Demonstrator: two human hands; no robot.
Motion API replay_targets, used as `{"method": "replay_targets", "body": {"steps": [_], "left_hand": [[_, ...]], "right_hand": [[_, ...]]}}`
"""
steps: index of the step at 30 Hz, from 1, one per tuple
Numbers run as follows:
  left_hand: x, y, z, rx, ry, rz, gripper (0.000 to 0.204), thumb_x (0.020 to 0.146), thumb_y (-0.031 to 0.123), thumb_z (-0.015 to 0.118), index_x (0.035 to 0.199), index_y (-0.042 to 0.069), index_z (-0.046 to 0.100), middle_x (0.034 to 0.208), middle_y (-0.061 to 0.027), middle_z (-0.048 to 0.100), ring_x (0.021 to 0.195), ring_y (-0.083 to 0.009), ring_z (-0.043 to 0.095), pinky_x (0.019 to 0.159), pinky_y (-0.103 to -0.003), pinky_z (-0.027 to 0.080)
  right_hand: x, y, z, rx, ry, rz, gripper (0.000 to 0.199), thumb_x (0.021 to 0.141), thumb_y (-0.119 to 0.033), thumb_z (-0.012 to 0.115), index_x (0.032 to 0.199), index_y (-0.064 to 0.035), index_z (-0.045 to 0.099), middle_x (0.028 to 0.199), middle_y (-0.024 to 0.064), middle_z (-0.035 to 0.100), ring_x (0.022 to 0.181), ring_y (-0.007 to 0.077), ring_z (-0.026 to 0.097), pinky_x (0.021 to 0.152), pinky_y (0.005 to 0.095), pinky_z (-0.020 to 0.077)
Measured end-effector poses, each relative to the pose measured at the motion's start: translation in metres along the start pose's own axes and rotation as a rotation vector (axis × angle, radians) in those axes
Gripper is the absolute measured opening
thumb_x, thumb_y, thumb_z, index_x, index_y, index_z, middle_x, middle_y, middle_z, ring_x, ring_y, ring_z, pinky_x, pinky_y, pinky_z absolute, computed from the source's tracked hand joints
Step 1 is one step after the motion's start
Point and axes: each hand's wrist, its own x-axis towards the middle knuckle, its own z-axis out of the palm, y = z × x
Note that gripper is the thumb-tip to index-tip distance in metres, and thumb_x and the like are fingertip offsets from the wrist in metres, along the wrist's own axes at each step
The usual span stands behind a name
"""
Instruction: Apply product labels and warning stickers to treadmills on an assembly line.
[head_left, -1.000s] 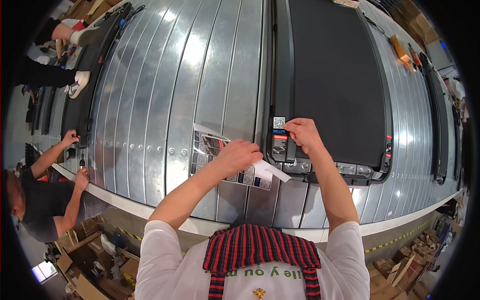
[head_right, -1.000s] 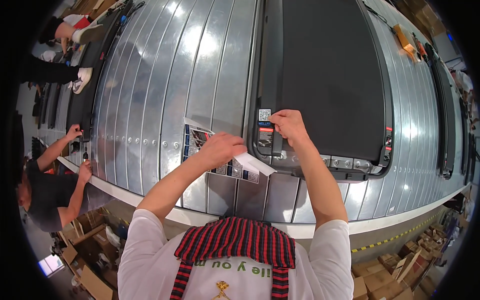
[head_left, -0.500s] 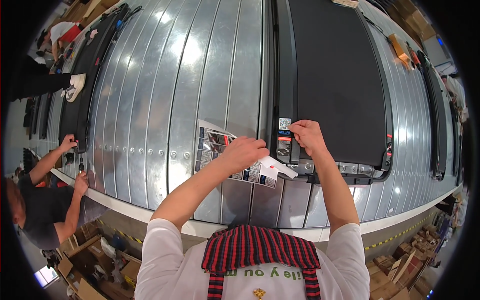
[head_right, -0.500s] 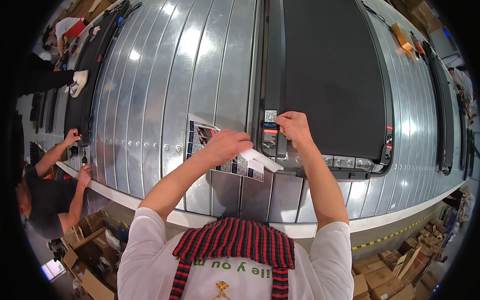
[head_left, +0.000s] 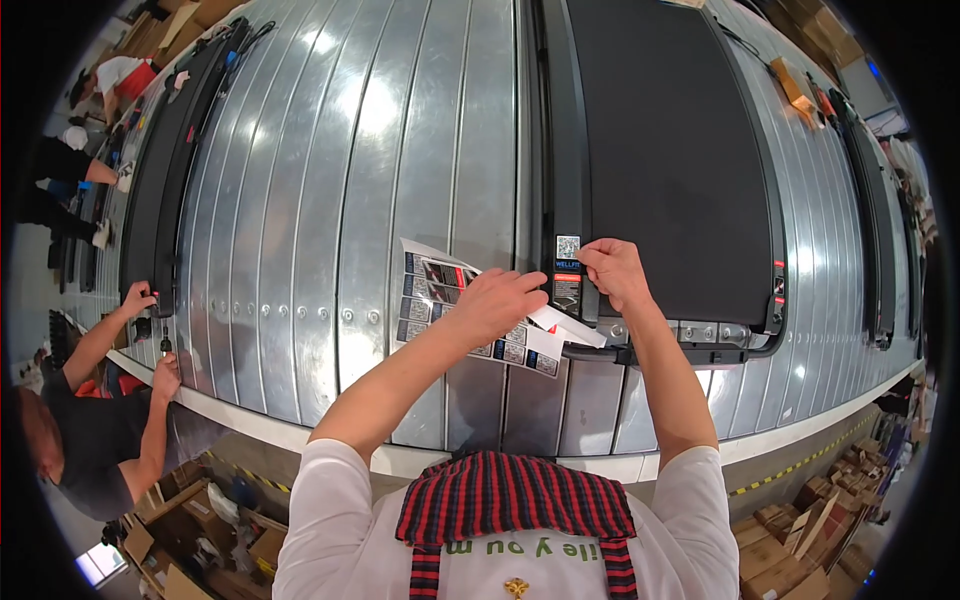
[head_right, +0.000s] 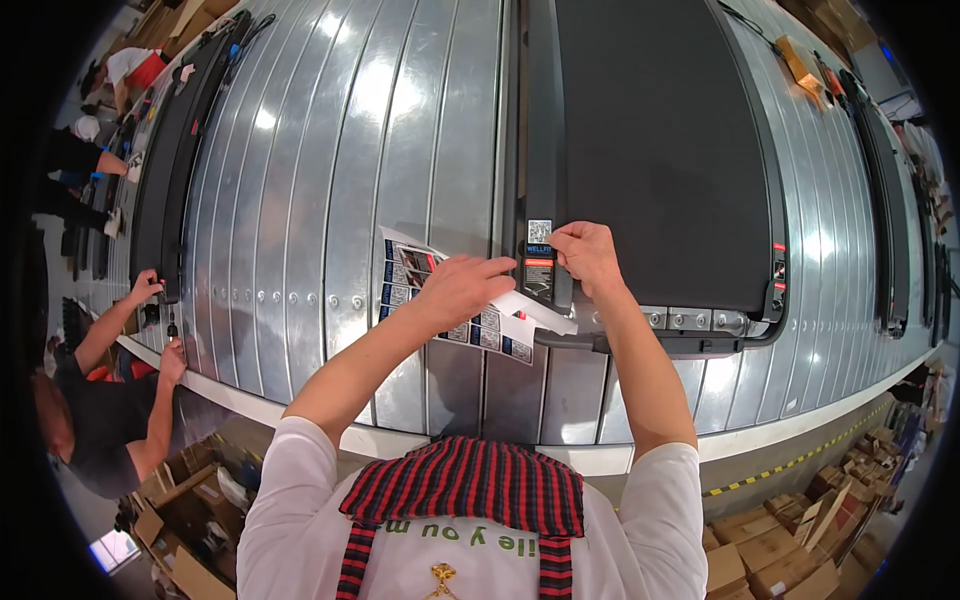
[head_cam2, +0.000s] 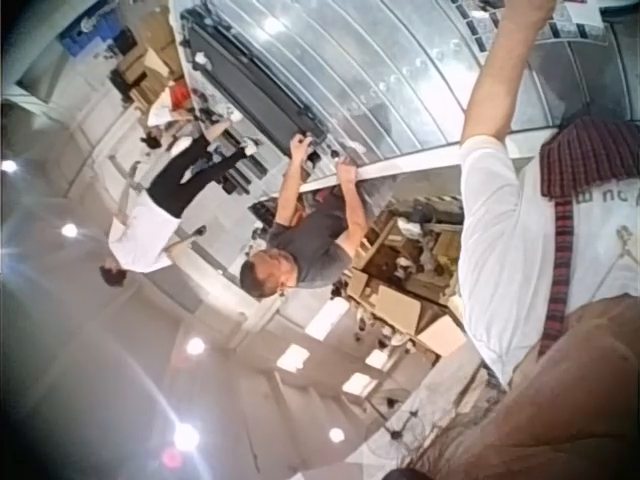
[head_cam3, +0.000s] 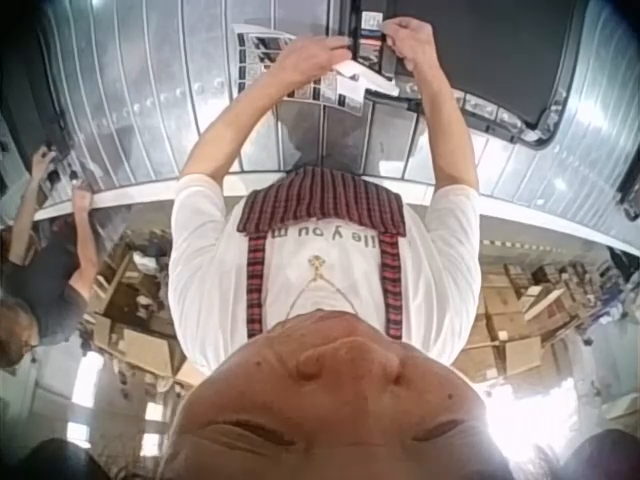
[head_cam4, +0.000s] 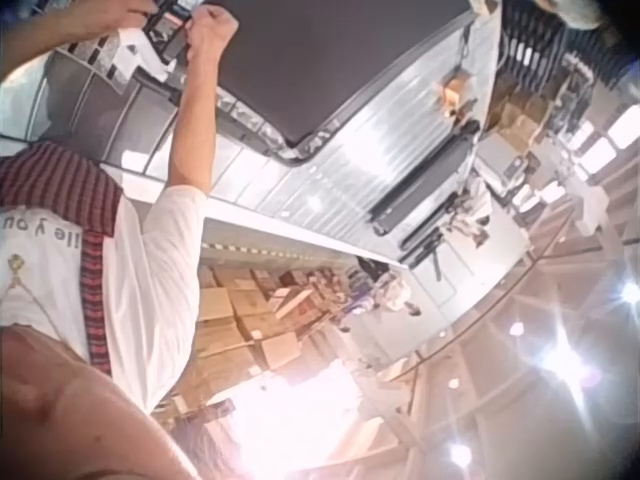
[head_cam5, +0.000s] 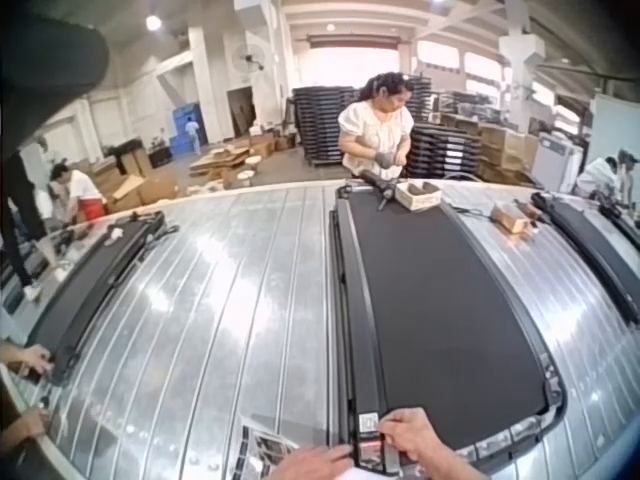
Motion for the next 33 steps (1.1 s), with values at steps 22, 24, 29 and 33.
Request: {"method": "replay_targets", "body": {"steps": [22, 24, 29, 33], "left_hand": [[0.021, 0.008, 0.006, 0.052, -0.062, -0.074, 0.008, 0.071, 0.011, 0.049, 0.071, 0.003, 0.053, 0.114, -0.0119, 0.052, 0.062, -0.0275, 0.059, 0.055, -0.039, 0.048], [0.013, 0.010, 0.016, 0.069, -0.079, -0.080, 0.008, 0.073, 0.013, 0.051, 0.076, 0.006, 0.055, 0.089, -0.0130, 0.054, 0.057, -0.0244, 0.058, 0.052, -0.039, 0.047], [-0.002, 0.004, 0.034, -0.025, -0.047, -0.030, 0.011, 0.076, 0.016, 0.048, 0.076, 0.008, 0.056, 0.080, -0.0114, 0.058, 0.062, -0.0297, 0.059, 0.054, -0.042, 0.046], [-0.031, 0.006, -0.005, -0.082, -0.236, -0.083, 0.010, 0.076, 0.015, 0.048, 0.072, 0.010, 0.056, 0.080, -0.0108, 0.060, 0.068, -0.0310, 0.060, 0.058, -0.043, 0.046]], "right_hand": [[-0.002, -0.002, 0.010, -0.631, 0.273, -0.504, 0.012, 0.072, -0.012, 0.060, 0.067, -0.0012, 0.061, 0.061, 0.0126, 0.061, 0.056, 0.0248, 0.060, 0.053, 0.0343, 0.0463], [-0.016, -0.003, 0.016, -1.030, 0.442, -0.628, 0.024, 0.069, -0.019, 0.061, 0.088, -0.0066, 0.055, 0.071, 0.0122, 0.059, 0.066, 0.0321, 0.059, 0.058, 0.0423, 0.0473], [-0.013, 0.034, 0.018, -1.157, 0.305, -1.135, 0.018, 0.069, -0.008, 0.056, 0.086, -0.0018, 0.054, 0.086, 0.0143, 0.058, 0.085, 0.0295, 0.056, 0.077, 0.0391, 0.0432], [-0.034, 0.050, 0.017, -1.234, 0.215, -1.177, 0.025, 0.074, -0.013, 0.055, 0.094, 0.0032, 0.055, 0.097, 0.0177, 0.058, 0.096, 0.0305, 0.054, 0.086, 0.0401, 0.0397]]}}
